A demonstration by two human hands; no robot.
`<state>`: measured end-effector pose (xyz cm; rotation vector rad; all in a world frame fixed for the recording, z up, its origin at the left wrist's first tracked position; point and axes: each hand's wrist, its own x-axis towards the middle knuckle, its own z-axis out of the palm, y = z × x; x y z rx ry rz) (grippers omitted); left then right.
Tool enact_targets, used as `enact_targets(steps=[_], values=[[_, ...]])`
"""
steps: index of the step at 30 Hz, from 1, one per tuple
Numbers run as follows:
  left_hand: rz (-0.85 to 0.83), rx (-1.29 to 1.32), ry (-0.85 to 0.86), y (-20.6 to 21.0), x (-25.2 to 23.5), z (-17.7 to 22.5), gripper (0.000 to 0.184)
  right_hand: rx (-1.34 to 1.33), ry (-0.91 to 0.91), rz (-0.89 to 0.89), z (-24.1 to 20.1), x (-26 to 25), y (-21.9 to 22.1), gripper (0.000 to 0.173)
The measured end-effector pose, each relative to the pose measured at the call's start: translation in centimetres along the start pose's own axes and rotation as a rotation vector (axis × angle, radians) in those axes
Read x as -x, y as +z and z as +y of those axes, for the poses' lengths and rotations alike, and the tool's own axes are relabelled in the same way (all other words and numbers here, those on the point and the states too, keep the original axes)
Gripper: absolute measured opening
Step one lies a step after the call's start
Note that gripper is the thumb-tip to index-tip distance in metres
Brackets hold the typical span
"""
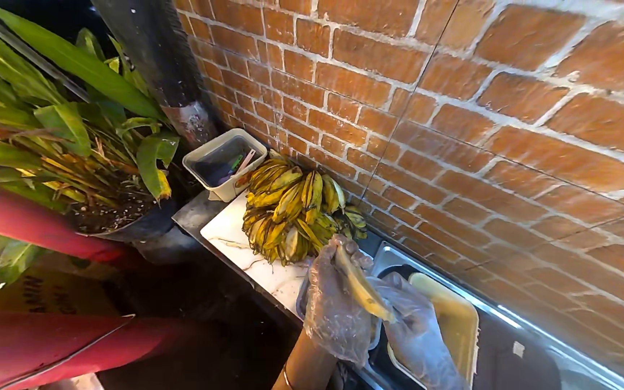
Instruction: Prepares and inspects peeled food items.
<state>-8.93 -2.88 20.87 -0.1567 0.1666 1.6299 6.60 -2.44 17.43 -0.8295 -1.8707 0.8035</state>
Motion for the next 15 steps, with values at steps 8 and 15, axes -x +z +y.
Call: enact_targets(steps=[8, 15], values=[[0.079, 0.000, 0.031, -0.1, 0.1, -0.9, 0.036, 0.048, 0.049, 0.118, 0.1, 0.3, 1.4, 0.021], [0.239, -0.081, 0.119, -1.9, -0.5, -1.5, 0.031, 0.214, 0.251, 0.173, 2.1, 1.8, 3.4, 0.036]])
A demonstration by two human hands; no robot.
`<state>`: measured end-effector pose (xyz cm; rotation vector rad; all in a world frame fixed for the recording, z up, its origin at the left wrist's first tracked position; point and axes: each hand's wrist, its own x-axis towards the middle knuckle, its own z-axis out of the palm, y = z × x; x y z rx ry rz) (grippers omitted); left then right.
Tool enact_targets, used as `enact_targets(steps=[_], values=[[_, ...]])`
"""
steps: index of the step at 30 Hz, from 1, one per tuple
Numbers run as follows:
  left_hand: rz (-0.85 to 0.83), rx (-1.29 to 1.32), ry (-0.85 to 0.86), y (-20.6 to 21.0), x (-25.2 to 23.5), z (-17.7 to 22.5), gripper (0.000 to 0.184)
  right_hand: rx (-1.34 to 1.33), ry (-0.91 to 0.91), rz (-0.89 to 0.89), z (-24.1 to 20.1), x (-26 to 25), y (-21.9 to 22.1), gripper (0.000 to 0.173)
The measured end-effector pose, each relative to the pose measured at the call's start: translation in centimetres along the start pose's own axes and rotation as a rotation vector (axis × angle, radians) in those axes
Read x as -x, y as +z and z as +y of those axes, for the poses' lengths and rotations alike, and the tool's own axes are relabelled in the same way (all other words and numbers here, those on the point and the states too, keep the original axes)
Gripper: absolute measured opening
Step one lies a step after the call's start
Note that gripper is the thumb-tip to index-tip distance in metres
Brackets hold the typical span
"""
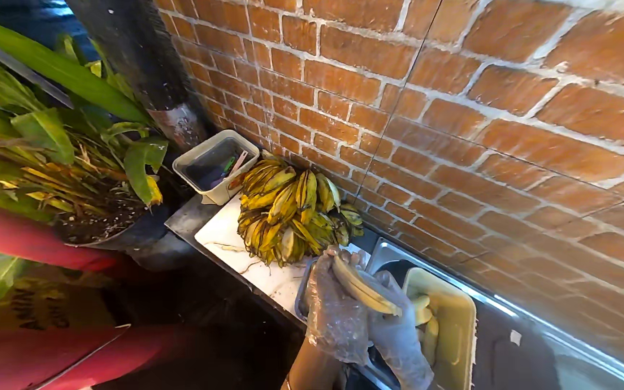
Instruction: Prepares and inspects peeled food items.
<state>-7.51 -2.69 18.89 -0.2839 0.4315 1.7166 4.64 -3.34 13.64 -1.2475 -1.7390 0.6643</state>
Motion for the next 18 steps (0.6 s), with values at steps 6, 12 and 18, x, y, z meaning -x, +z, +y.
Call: enact_targets(steps=[6, 12, 18], values=[[0.017, -0.420, 0.021, -5.8, -1.9, -0.5, 0.032, 0.274, 0.191, -0.214, 2.1, 1.1, 2.1, 0.049], [0.106, -1.263, 0.105, -13.7, -8.2, -2.6, 0.043, 0.621, 0.473, -0.578, 7.5, 2.3, 2.8, 0.072], [-0.019, -2.293, 0.470, -14.7, -10.0, -7.8, 0.067, 0.646, 0.776, -0.247, 13.3, 7.0, -5.7, 0.052]])
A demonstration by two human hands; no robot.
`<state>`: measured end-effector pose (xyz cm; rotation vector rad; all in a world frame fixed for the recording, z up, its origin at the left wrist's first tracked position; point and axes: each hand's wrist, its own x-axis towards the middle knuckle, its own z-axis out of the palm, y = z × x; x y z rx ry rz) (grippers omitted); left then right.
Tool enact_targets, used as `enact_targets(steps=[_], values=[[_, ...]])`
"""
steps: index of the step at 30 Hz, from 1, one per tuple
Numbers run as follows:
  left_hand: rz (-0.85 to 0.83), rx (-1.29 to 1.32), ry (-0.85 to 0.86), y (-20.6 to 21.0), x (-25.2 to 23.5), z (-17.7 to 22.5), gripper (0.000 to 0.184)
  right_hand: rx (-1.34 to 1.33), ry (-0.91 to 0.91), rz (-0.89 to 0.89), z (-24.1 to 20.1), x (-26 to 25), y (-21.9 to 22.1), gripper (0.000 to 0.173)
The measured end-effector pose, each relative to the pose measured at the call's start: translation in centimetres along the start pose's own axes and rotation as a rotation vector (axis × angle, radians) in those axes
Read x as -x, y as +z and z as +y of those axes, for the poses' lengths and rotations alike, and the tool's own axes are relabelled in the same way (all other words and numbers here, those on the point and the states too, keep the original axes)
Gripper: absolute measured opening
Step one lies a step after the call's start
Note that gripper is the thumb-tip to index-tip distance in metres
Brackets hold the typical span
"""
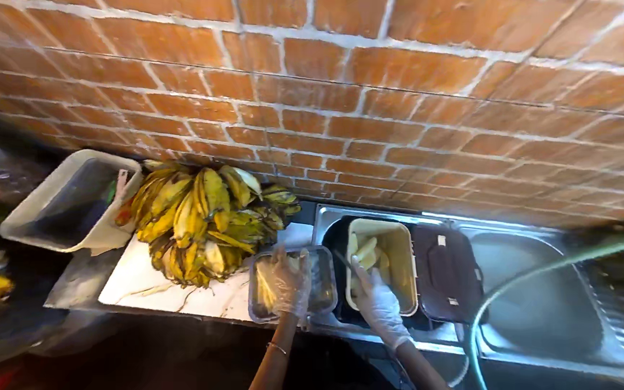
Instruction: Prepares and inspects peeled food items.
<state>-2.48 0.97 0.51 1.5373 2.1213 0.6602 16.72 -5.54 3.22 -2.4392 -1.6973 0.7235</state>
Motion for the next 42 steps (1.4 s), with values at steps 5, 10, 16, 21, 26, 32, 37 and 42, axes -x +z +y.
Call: enact_targets(steps=[5, 10, 16, 21, 26, 32, 37, 42], values=[[-0.448, 0.141, 0.218, 7.7, 3.5, 9.0, 0.038, -0.256, 0.128, 0.230, 9.9, 0.6, -4.3, 0.045], [-0.894, -0.310, 0.198, 19.2, 5.6, 10.0, 0.046, -0.375, 0.121, 0.389, 16.7, 3.3, -5.6, 0.045], [-0.840, -0.496, -0.018, 22.1, 7.2, 12.4, 0.049, -0.548, 0.191, 0.372, 21.6, 6.4, -4.0, 0.045], [-0.940, -0.480, 0.081, 24.2, 4.9, 10.2, 0.043, -0.588, 0.121, 0.371, 20.8, 5.8, -3.9, 0.042], [-0.899, -0.244, 0.208, 22.0, 4.8, 9.1, 0.050, -0.698, 0.040, 0.328, 16.6, 3.9, -7.1, 0.043], [-0.791, 1.301, -0.454, 9.3, 4.4, 14.7, 0.022, -0.813, -0.266, 0.285, 10.2, 3.4, -12.3, 0.036], [-0.998, 2.066, -0.494, -2.6, 2.2, 16.4, 0.028, -0.672, -0.623, 0.150, 5.4, 5.7, -16.0, 0.027], [-1.026, 2.256, -0.363, -8.9, 1.2, 15.9, 0.033, -0.544, -0.793, 0.116, 0.9, 7.9, -18.1, 0.032]])
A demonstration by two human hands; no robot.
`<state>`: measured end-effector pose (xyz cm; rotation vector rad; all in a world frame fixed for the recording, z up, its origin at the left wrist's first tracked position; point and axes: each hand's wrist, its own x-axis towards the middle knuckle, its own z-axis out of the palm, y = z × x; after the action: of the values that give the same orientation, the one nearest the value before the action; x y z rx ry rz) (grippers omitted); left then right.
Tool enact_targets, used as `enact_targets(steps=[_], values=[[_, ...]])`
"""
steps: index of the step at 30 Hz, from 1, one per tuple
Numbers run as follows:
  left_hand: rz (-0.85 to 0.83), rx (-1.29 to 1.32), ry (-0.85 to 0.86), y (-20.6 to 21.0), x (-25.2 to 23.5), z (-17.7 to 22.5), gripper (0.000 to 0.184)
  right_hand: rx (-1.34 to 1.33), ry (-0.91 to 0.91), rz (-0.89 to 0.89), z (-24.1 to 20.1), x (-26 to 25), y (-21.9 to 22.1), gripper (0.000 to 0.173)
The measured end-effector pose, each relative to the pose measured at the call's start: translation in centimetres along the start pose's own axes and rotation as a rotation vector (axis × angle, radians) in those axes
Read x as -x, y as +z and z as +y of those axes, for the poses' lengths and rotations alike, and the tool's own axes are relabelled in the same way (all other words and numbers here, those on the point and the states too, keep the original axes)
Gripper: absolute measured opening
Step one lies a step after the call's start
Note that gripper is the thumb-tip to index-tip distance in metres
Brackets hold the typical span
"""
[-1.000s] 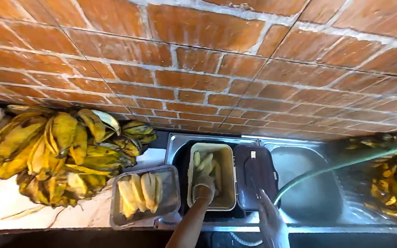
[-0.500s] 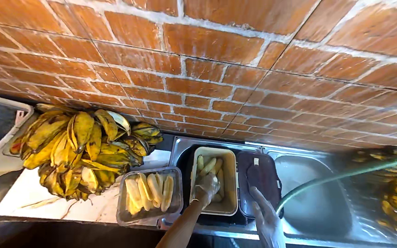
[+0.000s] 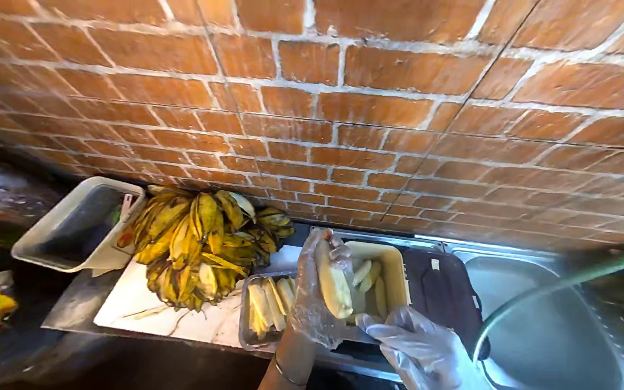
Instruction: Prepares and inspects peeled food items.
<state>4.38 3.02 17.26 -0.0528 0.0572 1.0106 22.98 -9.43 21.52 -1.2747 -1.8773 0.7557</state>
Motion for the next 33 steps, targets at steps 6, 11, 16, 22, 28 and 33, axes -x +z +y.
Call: enact_targets(steps=[6, 11, 16, 22, 28, 33], values=[[0.021, 0.010, 0.075, 3.3, 2.6, 1.1, 0.033, 0.076, -0.122, 0.017, -1.6, -2.0, 0.6, 0.032], [0.009, 0.025, 0.124, 4.0, 3.5, 1.9, 0.033, 0.100, -0.164, 0.033, -2.8, -2.6, 1.3, 0.032], [0.014, -0.032, 0.195, 4.2, 4.1, 2.2, 0.034, 0.091, -0.178, 0.114, -3.4, -2.8, 2.4, 0.032], [-0.110, -0.063, 0.190, 4.2, 5.6, 2.1, 0.034, 0.094, -0.167, 0.150, -3.7, -3.0, 3.5, 0.030], [-0.129, 0.043, 0.162, 4.8, 4.9, 2.3, 0.034, 0.106, -0.160, 0.185, -3.6, -3.5, 4.4, 0.027], [-0.162, 0.021, 0.163, 4.9, 5.3, 1.6, 0.036, 0.098, -0.172, 0.224, -3.0, -4.1, 5.0, 0.028]])
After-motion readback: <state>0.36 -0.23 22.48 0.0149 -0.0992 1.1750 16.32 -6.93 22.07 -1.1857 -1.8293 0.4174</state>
